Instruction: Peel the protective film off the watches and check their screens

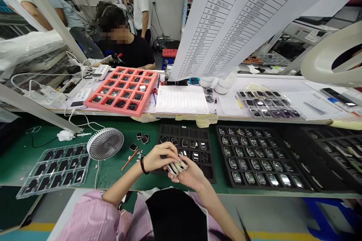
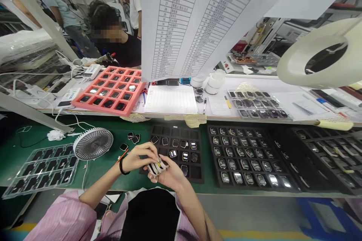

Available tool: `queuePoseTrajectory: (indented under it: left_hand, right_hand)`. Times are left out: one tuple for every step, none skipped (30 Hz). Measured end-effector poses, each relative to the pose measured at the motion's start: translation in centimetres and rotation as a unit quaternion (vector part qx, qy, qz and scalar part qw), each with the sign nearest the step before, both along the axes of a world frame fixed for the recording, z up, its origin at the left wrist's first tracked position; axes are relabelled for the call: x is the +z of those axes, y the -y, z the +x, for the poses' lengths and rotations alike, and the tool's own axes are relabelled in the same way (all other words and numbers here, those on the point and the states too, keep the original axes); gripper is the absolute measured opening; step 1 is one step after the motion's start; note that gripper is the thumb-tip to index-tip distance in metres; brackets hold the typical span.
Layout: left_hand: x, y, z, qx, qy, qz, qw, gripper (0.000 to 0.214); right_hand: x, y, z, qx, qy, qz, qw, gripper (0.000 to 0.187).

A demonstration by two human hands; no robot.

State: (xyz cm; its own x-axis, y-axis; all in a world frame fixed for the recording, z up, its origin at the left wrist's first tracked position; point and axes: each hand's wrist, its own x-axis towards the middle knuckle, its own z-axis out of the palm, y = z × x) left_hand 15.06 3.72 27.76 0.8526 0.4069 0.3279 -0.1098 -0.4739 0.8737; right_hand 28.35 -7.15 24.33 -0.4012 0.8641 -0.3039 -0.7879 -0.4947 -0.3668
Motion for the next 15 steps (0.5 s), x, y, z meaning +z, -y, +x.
queuePoseTrajectory:
  left_hand:
    - [0.05,0.01,-0.07,0.001,-0.001,-0.003,1.0,0.021]
    - [0.12,0.03,-0.12,-0.001,-0.003,-0.002,1.0,0.021]
    - [0.19,0.04,-0.15,-0.004,-0.004,0.001,1.0,0.021]
    - [0.27,0.06,-0.17,-0.007,-0.004,0.005,1.0,0.021]
    - [0.34,0.08,-0.18,-0.008,-0.004,0.008,1.0,0.021]
    - [0.42,0.1,-0.2,-0.008,-0.005,0.01,1.0,0.021]
    - [0.49,0.13,-0.22,-0.005,-0.006,0.01,1.0,0.021]
    - [0.55,0.16,-0.26,-0.002,-0.006,0.009,1.0,0.02]
    - [0.58,0.19,-0.3,-0.001,-0.007,0.009,1.0,0.019]
    - [0.58,0.22,-0.33,-0.001,-0.008,0.011,1.0,0.019]
    - [0.53,0.23,-0.35,-0.002,-0.009,0.015,1.0,0.019]
    - [0.43,0.23,-0.36,-0.005,-0.008,0.019,1.0,0.019]
    - [0.27,0.21,-0.34,-0.008,-0.008,0.023,1.0,0.02]
    - [0.07,0.15,-0.31,-0.011,-0.008,0.028,1.0,0.02]
    - [-0.16,0.08,-0.26,-0.013,-0.007,0.033,0.999,0.021]
  right_hand:
    - [-0.03,-0.01,0.02,-0.001,-0.002,-0.003,1.0,0.032]
    - [-0.05,-0.03,0.03,-0.002,-0.002,-0.005,1.0,0.032]
    - [-0.06,-0.05,0.05,-0.001,-0.003,-0.005,1.0,0.032]
    - [-0.06,-0.07,0.05,0.0,-0.003,-0.006,1.0,0.031]
    - [-0.05,-0.09,0.05,0.001,-0.004,-0.006,1.0,0.031]
    - [-0.03,-0.1,0.05,0.002,-0.005,-0.007,1.0,0.031]
    - [0.01,-0.11,0.05,0.003,-0.007,-0.008,1.0,0.031]
    - [0.05,-0.11,0.06,0.003,-0.008,-0.01,1.0,0.031]
    - [0.1,-0.11,0.06,0.004,-0.009,-0.012,1.0,0.031]
    - [0.15,-0.11,0.05,0.004,-0.009,-0.015,1.0,0.031]
    - [0.18,-0.11,0.04,0.005,-0.007,-0.016,1.0,0.031]
    - [0.19,-0.12,0.02,0.005,-0.006,-0.015,1.0,0.031]
    - [0.15,-0.13,-0.01,0.004,-0.005,-0.014,1.0,0.031]
    - [0.07,-0.15,-0.04,0.005,-0.004,-0.012,1.0,0.031]
    - [-0.06,-0.17,-0.07,0.006,-0.005,-0.011,1.0,0.031]
